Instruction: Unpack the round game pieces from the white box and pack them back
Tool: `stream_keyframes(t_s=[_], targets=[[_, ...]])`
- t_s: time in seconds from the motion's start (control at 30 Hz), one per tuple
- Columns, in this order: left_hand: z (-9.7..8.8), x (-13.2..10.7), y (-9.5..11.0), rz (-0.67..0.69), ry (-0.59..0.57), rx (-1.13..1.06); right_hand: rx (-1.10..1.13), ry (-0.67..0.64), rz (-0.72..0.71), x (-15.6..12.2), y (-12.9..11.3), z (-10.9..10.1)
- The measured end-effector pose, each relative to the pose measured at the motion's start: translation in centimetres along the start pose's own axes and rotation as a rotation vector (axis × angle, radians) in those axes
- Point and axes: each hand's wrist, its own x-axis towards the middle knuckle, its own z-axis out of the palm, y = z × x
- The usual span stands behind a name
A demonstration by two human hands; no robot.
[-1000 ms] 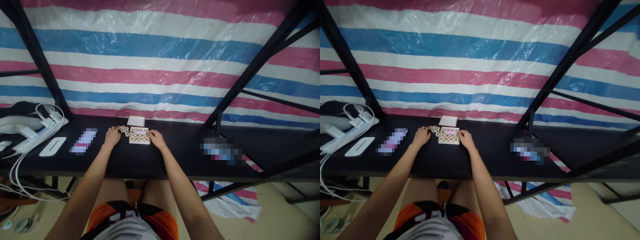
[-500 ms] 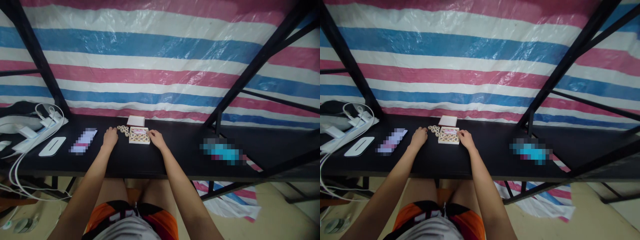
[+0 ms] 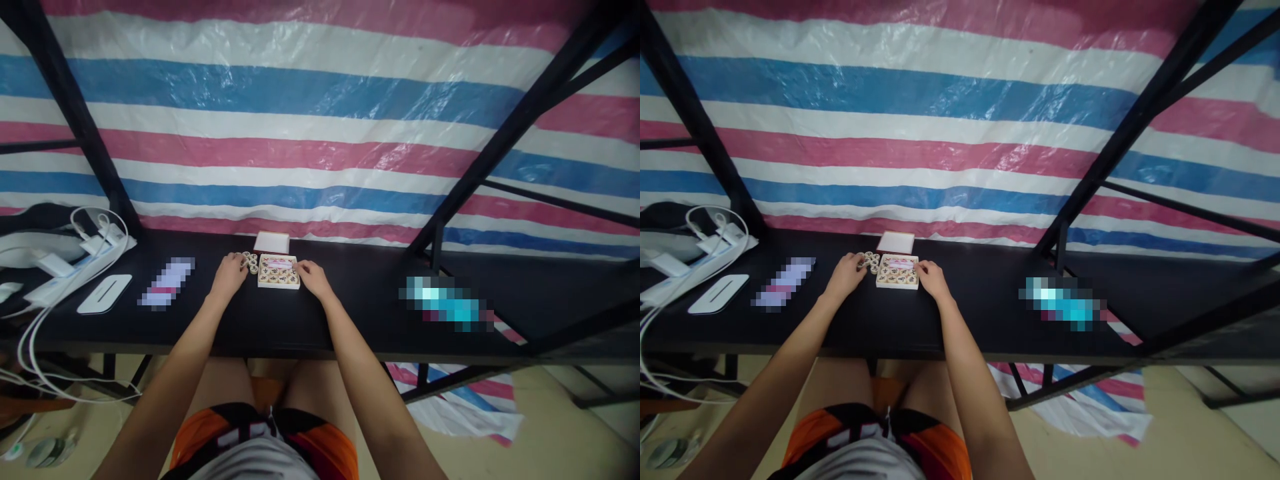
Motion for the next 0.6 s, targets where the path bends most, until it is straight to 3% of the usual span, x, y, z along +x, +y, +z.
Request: stream_keyframes(t_s=[0.3, 0.6], targets=[[0.0, -0.4, 1.3, 0.202, 0.047, -0.339, 0.006, -0.007, 0.006, 0.1, 0.2, 0.1], [0.8, -0.4, 1.1, 0.258, 0.017, -0.326, -0.007, -0.006, 0.002, 0.2, 0.2, 0.1]])
